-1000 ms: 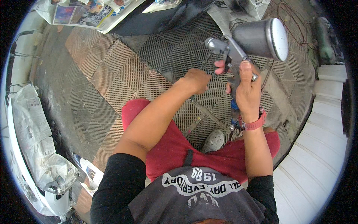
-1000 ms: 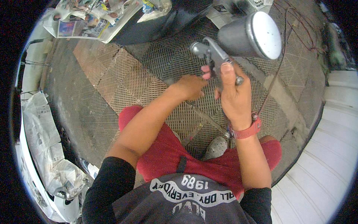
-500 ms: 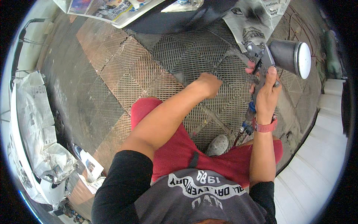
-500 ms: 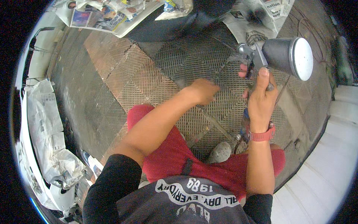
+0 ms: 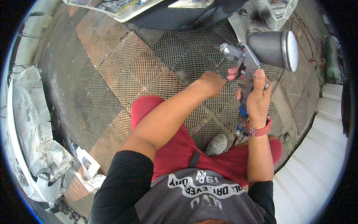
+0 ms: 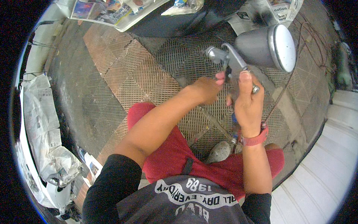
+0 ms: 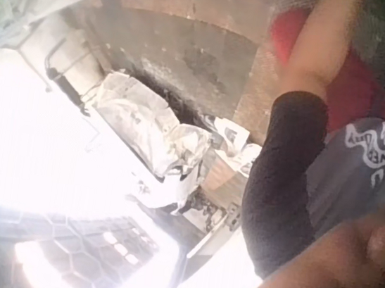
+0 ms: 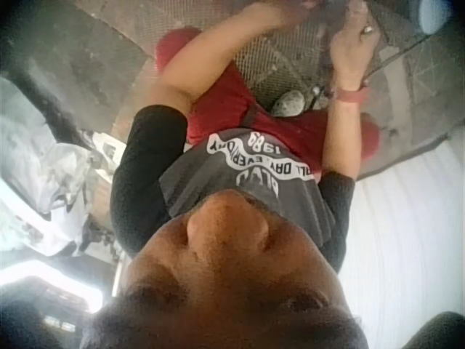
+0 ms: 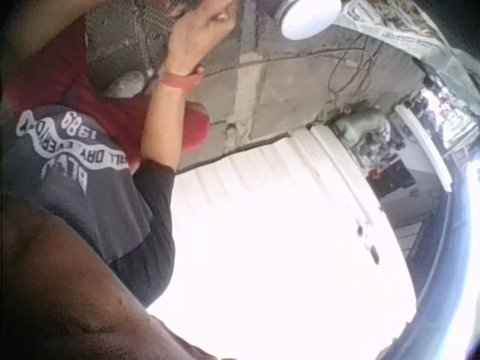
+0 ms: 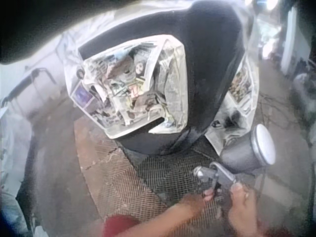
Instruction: The person uses a spray gun to apply paint to a black object placed on a newspaper-covered surface. They hold the object with one hand and spray with the other, moving the gun in steady strokes.
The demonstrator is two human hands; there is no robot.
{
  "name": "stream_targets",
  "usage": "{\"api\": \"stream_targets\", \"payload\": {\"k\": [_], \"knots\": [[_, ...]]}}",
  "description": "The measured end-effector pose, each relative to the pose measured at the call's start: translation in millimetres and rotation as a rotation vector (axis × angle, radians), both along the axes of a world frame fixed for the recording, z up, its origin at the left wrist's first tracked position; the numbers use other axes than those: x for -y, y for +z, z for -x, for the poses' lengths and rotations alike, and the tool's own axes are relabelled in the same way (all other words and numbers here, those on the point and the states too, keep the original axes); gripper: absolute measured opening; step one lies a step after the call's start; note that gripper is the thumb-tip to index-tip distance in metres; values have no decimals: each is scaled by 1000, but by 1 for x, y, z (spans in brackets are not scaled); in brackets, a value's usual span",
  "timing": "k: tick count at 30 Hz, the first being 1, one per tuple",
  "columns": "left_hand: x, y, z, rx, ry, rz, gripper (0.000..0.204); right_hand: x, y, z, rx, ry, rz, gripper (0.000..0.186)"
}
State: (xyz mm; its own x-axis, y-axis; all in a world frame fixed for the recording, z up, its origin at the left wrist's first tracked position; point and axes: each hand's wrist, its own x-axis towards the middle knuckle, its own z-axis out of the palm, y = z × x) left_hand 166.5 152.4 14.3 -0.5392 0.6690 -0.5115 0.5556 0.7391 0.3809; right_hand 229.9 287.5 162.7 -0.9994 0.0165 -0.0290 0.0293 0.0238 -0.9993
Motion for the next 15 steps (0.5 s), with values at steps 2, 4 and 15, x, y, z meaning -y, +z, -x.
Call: {"api": "stream_targets", "payload": {"k": [2,4,15], "knots": [[6,3,-3,-8,41,-57,42,-2,2,4,-14,-59,-16,57],[9,2,-4,-23,57,-88,43,-8,6,10,-36,-119,-42,57],[13,1,-3,-42,30,-69,51,-24,24,24,-95,-319,-142,60]]}}
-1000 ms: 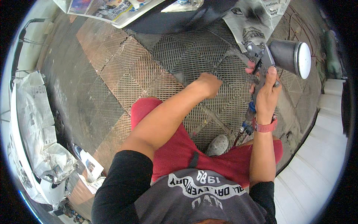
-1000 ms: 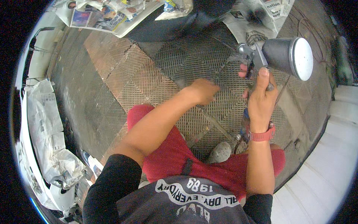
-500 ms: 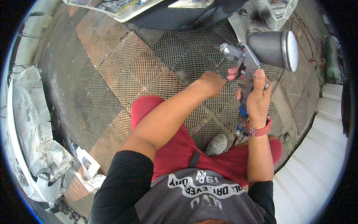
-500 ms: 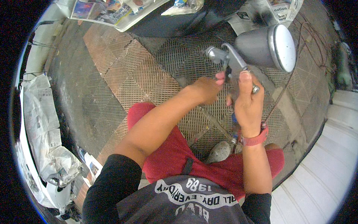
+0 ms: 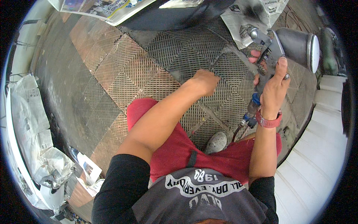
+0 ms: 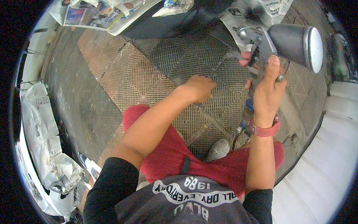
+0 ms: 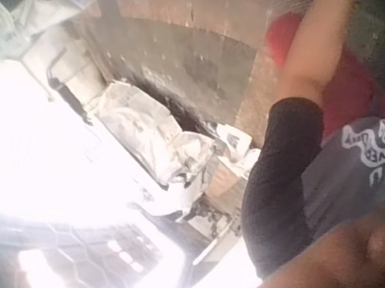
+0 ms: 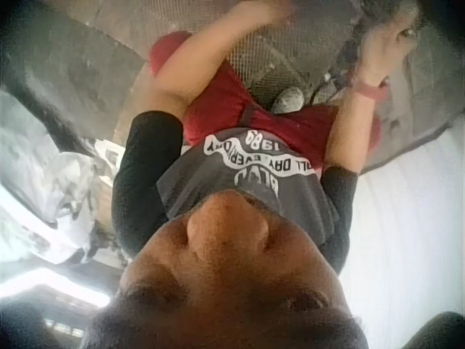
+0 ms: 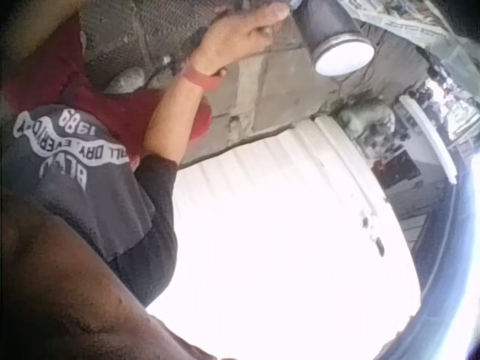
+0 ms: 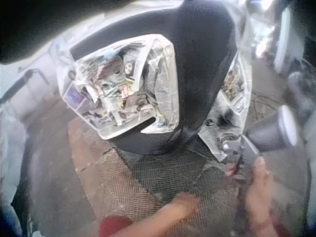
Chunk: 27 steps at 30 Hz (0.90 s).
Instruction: The person uses a spray gun to apply paint to a black object placed on a newspaper-covered surface. They hold the object with one hand and spray with the other, moving the gun in steady strokes.
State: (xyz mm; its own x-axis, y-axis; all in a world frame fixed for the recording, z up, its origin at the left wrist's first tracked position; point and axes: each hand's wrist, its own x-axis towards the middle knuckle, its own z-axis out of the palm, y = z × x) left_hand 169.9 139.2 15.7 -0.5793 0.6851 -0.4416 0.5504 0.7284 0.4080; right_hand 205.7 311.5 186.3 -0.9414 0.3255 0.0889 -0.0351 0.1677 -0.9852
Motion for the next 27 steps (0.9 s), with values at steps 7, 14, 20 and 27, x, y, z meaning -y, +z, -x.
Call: {"api": "stream_targets", "payload": {"k": [7,14,20,27], "knots": [[20,26,17,-135,187,-159,44,4,-3,-9,19,197,159,60],[62,72,57,-689,593,-595,21,-10,-29,-9,0,161,197,56],[112,92,113,-1110,737,-585,22,-19,-39,-13,15,143,225,55],[111,84,149,-1283,499,-550,24,-28,-48,-18,34,140,289,55]]}}
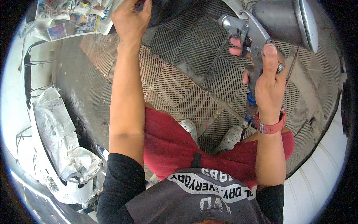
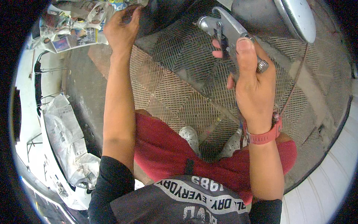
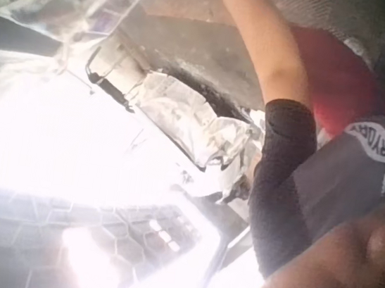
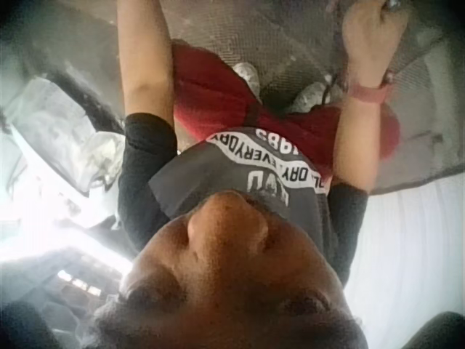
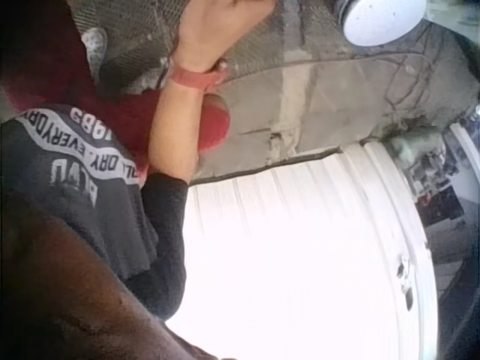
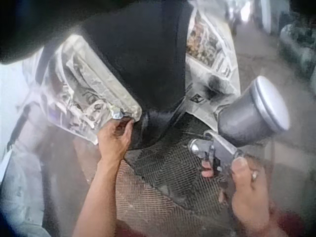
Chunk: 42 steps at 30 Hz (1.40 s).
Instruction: The person uses a spray gun to apply paint to a black object placed on a newspaper-covered surface. They hold the object with one hand and spray with the other, moving the gun in steady strokes.
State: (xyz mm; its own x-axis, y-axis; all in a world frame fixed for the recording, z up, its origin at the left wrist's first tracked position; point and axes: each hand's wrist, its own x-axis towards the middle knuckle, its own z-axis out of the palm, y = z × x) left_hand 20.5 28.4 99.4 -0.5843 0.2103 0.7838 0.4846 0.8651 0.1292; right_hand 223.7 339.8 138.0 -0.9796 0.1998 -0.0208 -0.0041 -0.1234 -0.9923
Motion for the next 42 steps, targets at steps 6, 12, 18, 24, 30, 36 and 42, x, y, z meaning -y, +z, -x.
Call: {"api": "stream_targets", "payload": {"k": [6,12,18,24,30,36,42], "knots": [[7,2,5,-6,-3,49,25,-13,-8,-4,58,22,-20,55],[1,8,3,-8,-50,54,24,-18,-7,-4,34,8,21,54],[0,8,2,9,-8,58,26,-19,-10,-6,26,24,30,53],[-3,2,5,-59,9,55,28,-12,-7,-5,34,18,23,52],[-10,2,2,-93,17,29,28,-6,2,0,31,58,13,52],[-14,3,-4,-83,-4,-6,24,-16,9,12,-41,101,19,57],[-11,3,-21,126,94,-178,25,-34,1,37,2,-25,-69,62]]}}
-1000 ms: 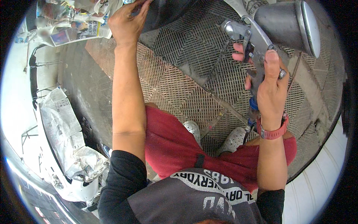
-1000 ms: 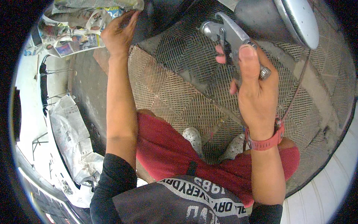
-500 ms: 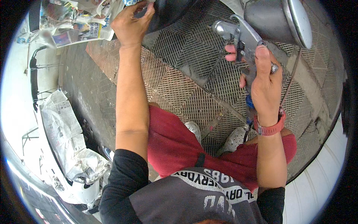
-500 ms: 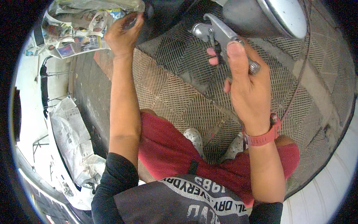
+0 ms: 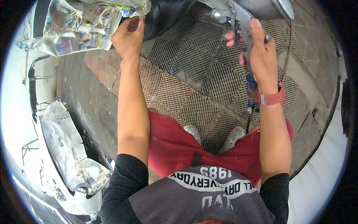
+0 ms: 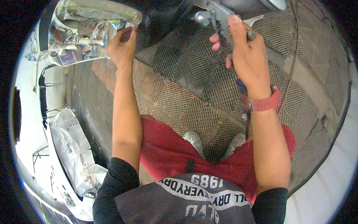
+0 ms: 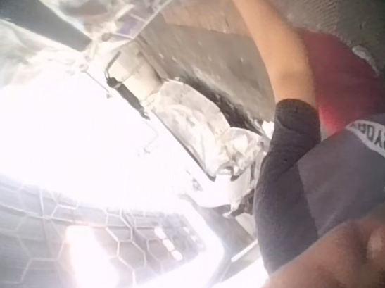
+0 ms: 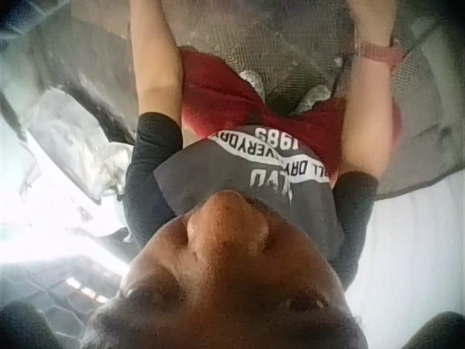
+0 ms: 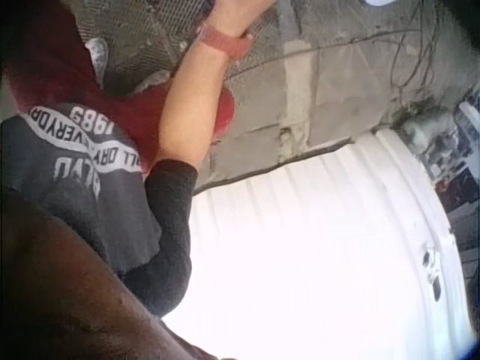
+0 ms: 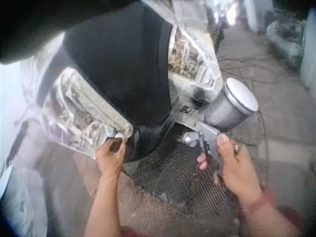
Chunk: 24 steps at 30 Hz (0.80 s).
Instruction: The person uses a spray gun to apply paint to a black object placed on a newspaper-covered surface. They hold the object with one hand and spray with the other, moving the gun in steady strokes.
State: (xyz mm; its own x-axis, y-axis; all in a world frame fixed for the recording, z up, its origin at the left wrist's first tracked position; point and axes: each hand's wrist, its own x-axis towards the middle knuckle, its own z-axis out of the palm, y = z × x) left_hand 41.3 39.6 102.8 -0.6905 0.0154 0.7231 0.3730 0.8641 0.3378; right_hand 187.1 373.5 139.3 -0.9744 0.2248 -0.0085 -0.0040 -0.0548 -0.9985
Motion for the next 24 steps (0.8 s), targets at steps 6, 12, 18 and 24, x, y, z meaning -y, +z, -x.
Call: {"api": "stream_targets", "payload": {"k": [6,12,18,24], "knots": [[-4,28,-37,498,-134,-115,20,-9,-21,11,-57,-123,-82,61],[-75,19,-87,1339,-875,-248,38,6,-1,-5,-78,42,41,61],[-131,-8,-118,1526,-1187,-661,30,10,4,-7,-167,168,103,64],[-164,-27,-114,1404,-1122,-712,13,1,-2,6,-89,55,3,65]]}}
